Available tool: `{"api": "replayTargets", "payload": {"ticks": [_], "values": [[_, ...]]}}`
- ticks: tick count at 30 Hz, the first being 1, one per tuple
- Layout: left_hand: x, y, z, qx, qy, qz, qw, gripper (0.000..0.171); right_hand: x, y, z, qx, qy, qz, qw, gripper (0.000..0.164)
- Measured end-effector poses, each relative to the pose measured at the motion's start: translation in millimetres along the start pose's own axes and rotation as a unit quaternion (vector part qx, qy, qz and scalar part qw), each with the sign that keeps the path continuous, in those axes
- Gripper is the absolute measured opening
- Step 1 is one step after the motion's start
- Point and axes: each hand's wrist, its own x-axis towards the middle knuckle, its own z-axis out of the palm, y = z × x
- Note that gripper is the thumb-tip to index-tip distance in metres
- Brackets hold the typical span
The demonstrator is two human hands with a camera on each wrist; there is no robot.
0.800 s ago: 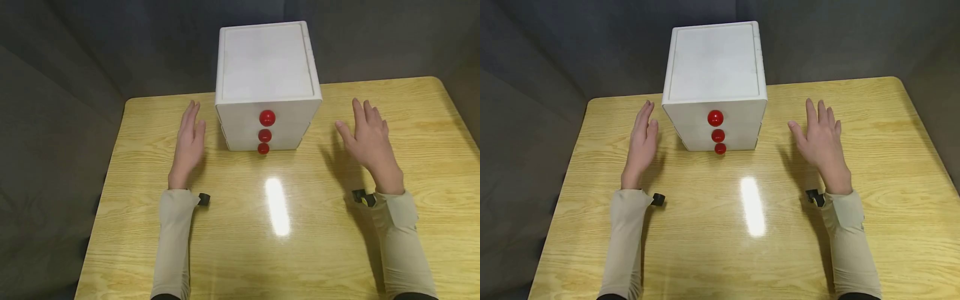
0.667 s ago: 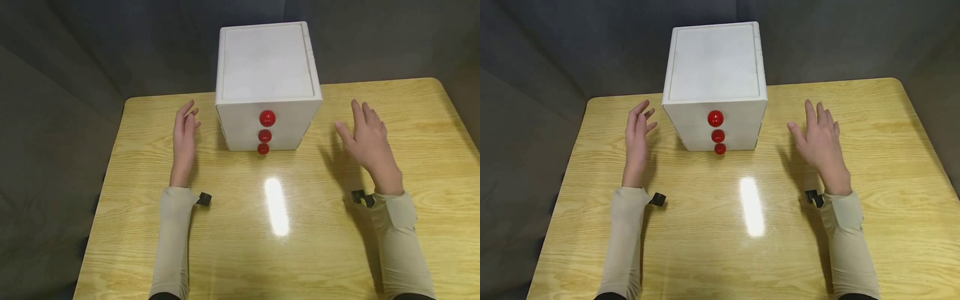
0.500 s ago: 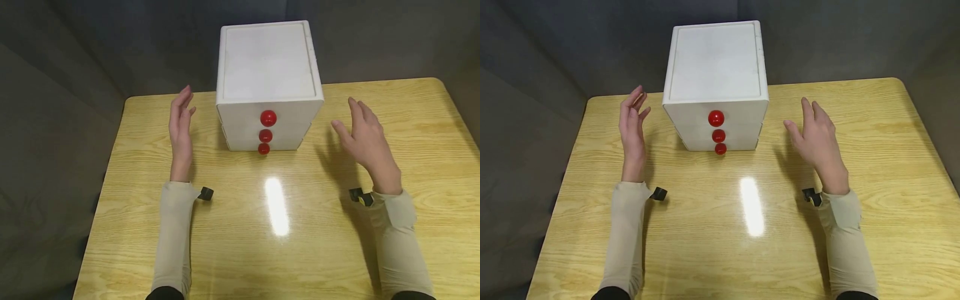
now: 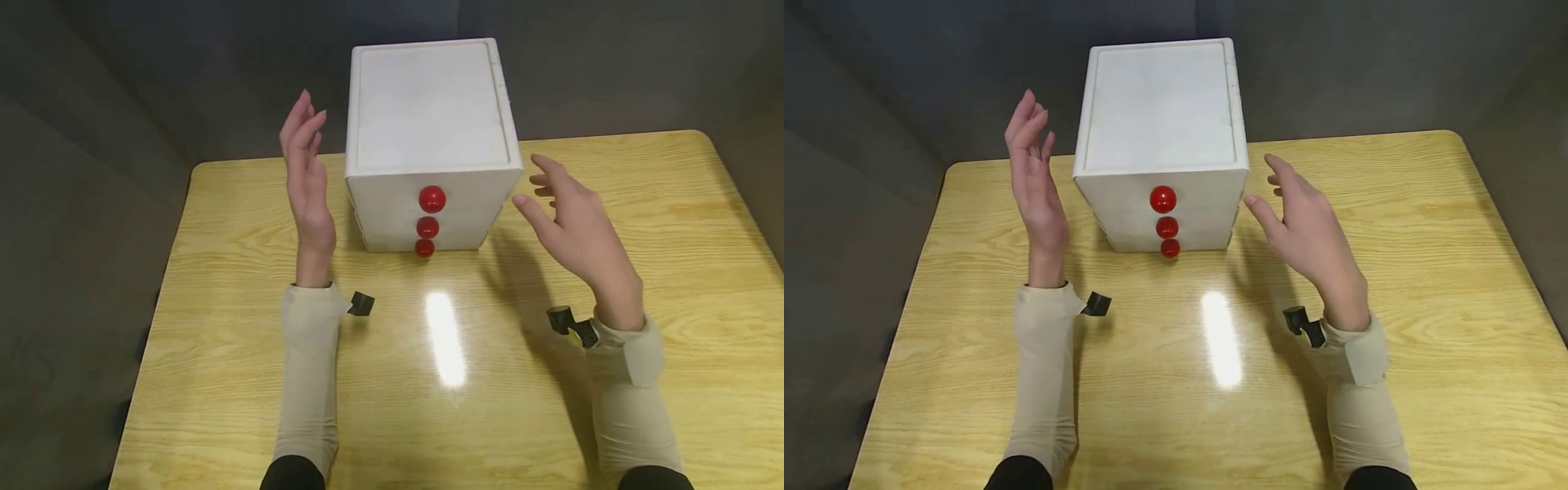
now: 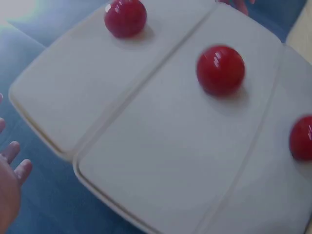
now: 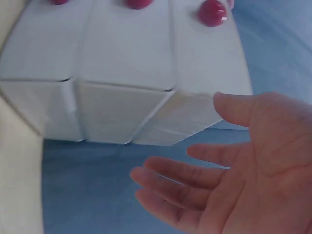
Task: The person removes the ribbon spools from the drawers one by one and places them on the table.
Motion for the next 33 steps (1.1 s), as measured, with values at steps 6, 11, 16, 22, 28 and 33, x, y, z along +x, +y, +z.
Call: {"api": "replayTargets", "payload": {"ticks": [6, 11, 16, 22, 28, 33], "values": [[5.2, 8.8, 9.8, -0.093, 0.038, -0.039, 0.9942, 0.054, 0.3, -23.6, -1.7, 0.032, 0.033, -0.051, 0.998, 0.054], [4.9, 18.3, 19.2, -0.173, 0.052, -0.099, 0.9785, 0.046, -5.0, -36.2, -2.9, 0.03, 0.061, -0.081, 0.994, 0.049], [5.5, 22.8, 23.4, -0.118, 0.011, -0.128, 0.9846, 0.045, -15.1, -48.4, -1.8, 0.021, 0.098, -0.091, 0.991, 0.051], [0.5, 16.4, 15.6, -0.13, 0.009, -0.179, 0.9752, 0.043, -22.7, -60.7, 8.8, 0.036, 0.131, -0.195, 0.971, 0.044], [-9.0, 6.8, 10.9, -0.163, 0.007, -0.205, 0.965, 0.033, -20.9, -67.0, 30.8, 0.071, 0.079, -0.257, 0.961, 0.033], [-13.7, 6.0, 9.2, -0.146, 0.014, -0.193, 0.9703, 0.031, -14.2, -73.0, 51.2, 0.093, 0.013, -0.217, 0.972, 0.032]]}}
